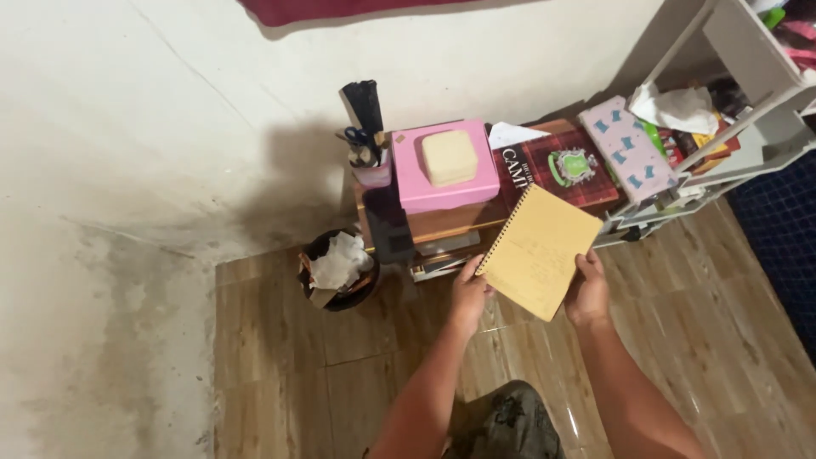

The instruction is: The person organizes office supplies by sorting books, notebooks, and papers into a drawer. They handle each item individually, placing them into the drawer one at a time, and also move a pink box and a white container into the drawer.

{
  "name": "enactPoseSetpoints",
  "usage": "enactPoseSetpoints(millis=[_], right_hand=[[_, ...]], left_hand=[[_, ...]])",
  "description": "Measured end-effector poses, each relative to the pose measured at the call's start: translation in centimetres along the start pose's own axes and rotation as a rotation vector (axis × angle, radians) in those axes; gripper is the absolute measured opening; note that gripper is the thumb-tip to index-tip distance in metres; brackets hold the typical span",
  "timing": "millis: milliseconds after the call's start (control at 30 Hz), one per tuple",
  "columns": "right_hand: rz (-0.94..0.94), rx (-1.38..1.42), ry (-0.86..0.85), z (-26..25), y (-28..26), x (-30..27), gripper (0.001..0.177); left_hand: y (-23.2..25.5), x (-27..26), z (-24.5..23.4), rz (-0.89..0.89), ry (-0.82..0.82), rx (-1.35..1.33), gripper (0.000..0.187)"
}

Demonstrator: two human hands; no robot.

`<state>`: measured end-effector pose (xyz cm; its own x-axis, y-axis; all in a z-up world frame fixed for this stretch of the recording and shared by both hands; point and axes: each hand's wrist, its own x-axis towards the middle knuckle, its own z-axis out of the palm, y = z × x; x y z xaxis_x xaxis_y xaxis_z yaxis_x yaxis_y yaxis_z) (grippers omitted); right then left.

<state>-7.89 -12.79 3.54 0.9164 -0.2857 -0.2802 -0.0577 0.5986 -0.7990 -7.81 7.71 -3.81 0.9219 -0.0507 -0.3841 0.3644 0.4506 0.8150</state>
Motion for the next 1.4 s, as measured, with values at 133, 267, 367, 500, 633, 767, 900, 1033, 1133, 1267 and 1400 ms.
enactPoseSetpoints(millis=[133, 267, 367, 500, 633, 767, 900, 1033, 1133, 1267, 1400], right_hand=[[0.014, -0.115, 0.048, -2.0, 3.0, -2.3, 0.047], [0.144, -0.167, 0.193, -5.4, 7.9, -4.3, 0.043], [0.176, -0.145, 0.218, -7.8, 11.4, -5.4, 0.041], [0.137, -0.058, 0.194, -12.1, 16.7, -6.2, 0.033], [0.191, -0.066, 0.262, -12.6, 18.4, -7.8, 0.037], [0.282, -0.044, 0.383, -14.3, 20.4, -8.1, 0.035], [0.360, -0.041, 0.424, -15.6, 22.3, -7.7, 0.036], [0.414, -0.046, 0.377, -17.3, 25.2, -6.7, 0.031], [0.407, -0.070, 0.332, -17.2, 27.2, -5.8, 0.040], [0.449, -0.176, 0.337, -18.4, 31.2, -4.6, 0.036], [0.387, -0.119, 0.257, -20.2, 37.2, -1.8, 0.031]], left_hand=[[-1.8, -1.0, -3.8, -0.017, 0.006, 0.107, 0.041], [-2.3, -3.2, -5.8, -0.062, 0.137, 0.143, 0.042], [-1.9, -4.7, -6.1, -0.128, 0.245, 0.095, 0.042], [-6.7, -5.3, -7.7, -0.131, 0.279, 0.006, 0.038], [-16.2, -5.6, -9.7, -0.081, 0.273, 0.089, 0.030], [-12.3, -10.6, -6.0, -0.081, 0.322, 0.061, 0.033], [-17.4, -10.6, -7.6, -0.203, 0.335, -0.011, 0.024], [-18.1, -10.2, -9.1, -0.325, 0.361, 0.055, 0.027], [-20.4, -8.7, -11.3, -0.319, 0.395, 0.036, 0.034], [-26.1, -5.6, -16.1, -0.236, 0.396, 0.072, 0.033], [-31.7, -0.5, -21.7, -0.185, 0.425, 0.410, 0.026]])
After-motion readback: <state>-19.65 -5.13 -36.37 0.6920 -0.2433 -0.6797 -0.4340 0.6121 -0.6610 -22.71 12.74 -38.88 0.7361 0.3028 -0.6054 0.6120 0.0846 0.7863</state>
